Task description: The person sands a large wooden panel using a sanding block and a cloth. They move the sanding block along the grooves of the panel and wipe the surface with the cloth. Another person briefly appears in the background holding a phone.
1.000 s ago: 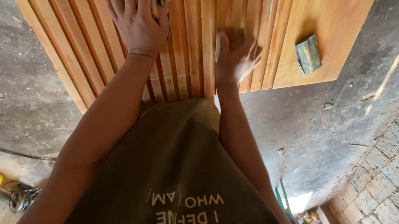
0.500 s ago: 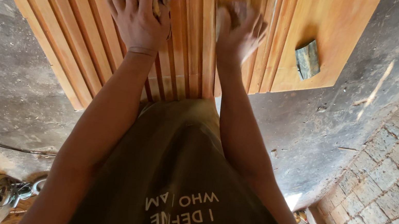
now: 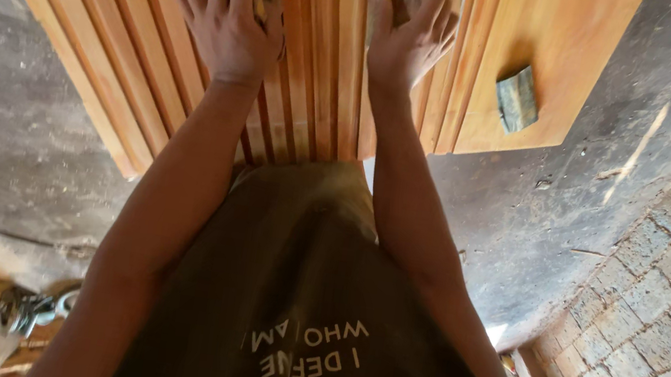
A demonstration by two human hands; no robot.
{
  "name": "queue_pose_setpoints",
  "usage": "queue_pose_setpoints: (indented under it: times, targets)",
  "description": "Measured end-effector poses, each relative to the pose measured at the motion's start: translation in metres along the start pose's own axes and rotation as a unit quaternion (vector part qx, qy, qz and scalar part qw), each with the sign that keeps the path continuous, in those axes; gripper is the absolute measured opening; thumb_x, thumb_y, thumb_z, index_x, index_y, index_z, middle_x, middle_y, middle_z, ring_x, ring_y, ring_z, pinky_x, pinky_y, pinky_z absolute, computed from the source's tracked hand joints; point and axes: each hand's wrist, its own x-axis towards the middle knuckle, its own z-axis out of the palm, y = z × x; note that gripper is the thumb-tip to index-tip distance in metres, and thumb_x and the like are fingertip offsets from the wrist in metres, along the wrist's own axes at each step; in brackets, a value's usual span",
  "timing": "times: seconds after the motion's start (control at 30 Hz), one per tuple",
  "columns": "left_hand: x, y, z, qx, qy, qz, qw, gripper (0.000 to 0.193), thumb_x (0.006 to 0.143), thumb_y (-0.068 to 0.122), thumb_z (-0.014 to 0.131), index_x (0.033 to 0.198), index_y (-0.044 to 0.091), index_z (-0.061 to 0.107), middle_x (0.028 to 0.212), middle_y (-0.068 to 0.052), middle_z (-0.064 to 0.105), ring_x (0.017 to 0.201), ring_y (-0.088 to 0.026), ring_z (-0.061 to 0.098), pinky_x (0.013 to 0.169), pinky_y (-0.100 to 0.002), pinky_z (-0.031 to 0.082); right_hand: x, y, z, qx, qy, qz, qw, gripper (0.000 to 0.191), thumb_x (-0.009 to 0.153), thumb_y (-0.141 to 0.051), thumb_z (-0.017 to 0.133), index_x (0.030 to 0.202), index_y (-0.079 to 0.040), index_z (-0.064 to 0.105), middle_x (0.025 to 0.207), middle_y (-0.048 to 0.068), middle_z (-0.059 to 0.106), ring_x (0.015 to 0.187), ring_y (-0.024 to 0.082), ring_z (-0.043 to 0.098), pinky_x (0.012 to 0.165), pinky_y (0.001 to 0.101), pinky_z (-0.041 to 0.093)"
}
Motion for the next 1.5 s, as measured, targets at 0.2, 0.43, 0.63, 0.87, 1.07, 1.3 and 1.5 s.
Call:
queue_pose_setpoints:
  times: [0.2,0.43,0.63,0.87,1.07,1.3,1.5]
  targets:
    - [0.000,-0.003,0.005,0.010,0.009,0.012,1.000,0.043,0.109,0.034,0.069,0.145,0.011,0.062,0.150,-0.016,0.052,0.143,-0.037,0.043,0.124,-0.063,0.025,-0.013,-0.001,-0.018,-0.019,-0.017,0.030,0.999,0.070,0.087,-0.061,0.074,0.131,-0.009,0.058,0.118,0.013,0.066,0.115,0.037,0.054,0.102,0.0591,0.043]
    - [-0.002,-0.005,0.003,-0.006,-0.005,-0.007,1.000,0.040,0.110,0.032,0.067,0.144,0.011,0.063,0.148,-0.017,0.054,0.142,-0.039,0.043,0.125,-0.062,0.027,0.016,-0.009,-0.003,0.010,-0.003,0.015,1.000,0.065,0.095,-0.066,0.071,0.127,-0.011,0.055,0.124,0.009,0.065,0.123,0.030,0.056,0.110,0.0587,0.046]
    - [0.003,-0.005,0.004,0.011,-0.018,-0.004,1.000,0.042,0.108,0.031,0.066,0.143,0.008,0.062,0.150,-0.017,0.052,0.143,-0.038,0.042,0.124,-0.064,0.025,0.007,-0.027,-0.022,-0.025,0.008,0.025,0.999,0.066,0.089,-0.066,0.072,0.120,-0.010,0.056,0.117,0.013,0.063,0.116,0.037,0.054,0.106,0.0597,0.047]
    - [0.007,-0.004,-0.003,-0.001,-0.026,0.005,1.000,0.045,0.105,0.027,0.067,0.145,0.008,0.060,0.151,-0.018,0.050,0.143,-0.038,0.040,0.125,-0.064,0.024,0.049,-0.032,0.008,-0.057,0.047,-0.029,0.997,0.080,0.096,-0.065,0.067,0.141,-0.003,0.046,0.132,0.016,0.061,0.128,0.038,0.053,0.110,0.0606,0.044]
    - [0.011,-0.009,0.001,0.026,-0.030,-0.013,0.999,0.045,0.103,0.026,0.067,0.145,0.010,0.060,0.150,-0.016,0.051,0.143,-0.037,0.042,0.124,-0.064,0.025,0.027,-0.045,-0.010,-0.034,-0.001,0.050,0.998,0.071,0.089,-0.067,0.070,0.128,-0.011,0.055,0.126,0.013,0.064,0.125,0.035,0.054,0.110,0.0612,0.044]
    - [0.010,-0.008,0.001,0.010,-0.040,-0.021,0.999,0.043,0.105,0.028,0.067,0.143,0.009,0.063,0.149,-0.017,0.052,0.143,-0.038,0.042,0.124,-0.064,0.026,0.096,-0.053,0.025,-0.039,0.029,-0.001,0.999,0.075,0.094,-0.063,0.067,0.137,-0.004,0.051,0.137,0.017,0.061,0.127,0.037,0.054,0.109,0.0585,0.042]
    - [0.014,-0.012,0.003,0.019,-0.062,-0.025,0.998,0.046,0.103,0.026,0.063,0.145,0.008,0.064,0.152,-0.017,0.052,0.143,-0.037,0.042,0.124,-0.064,0.025,0.051,-0.032,0.016,-0.038,0.007,0.018,0.999,0.068,0.088,-0.061,0.071,0.128,-0.008,0.056,0.125,0.015,0.065,0.125,0.039,0.055,0.111,0.0580,0.040]
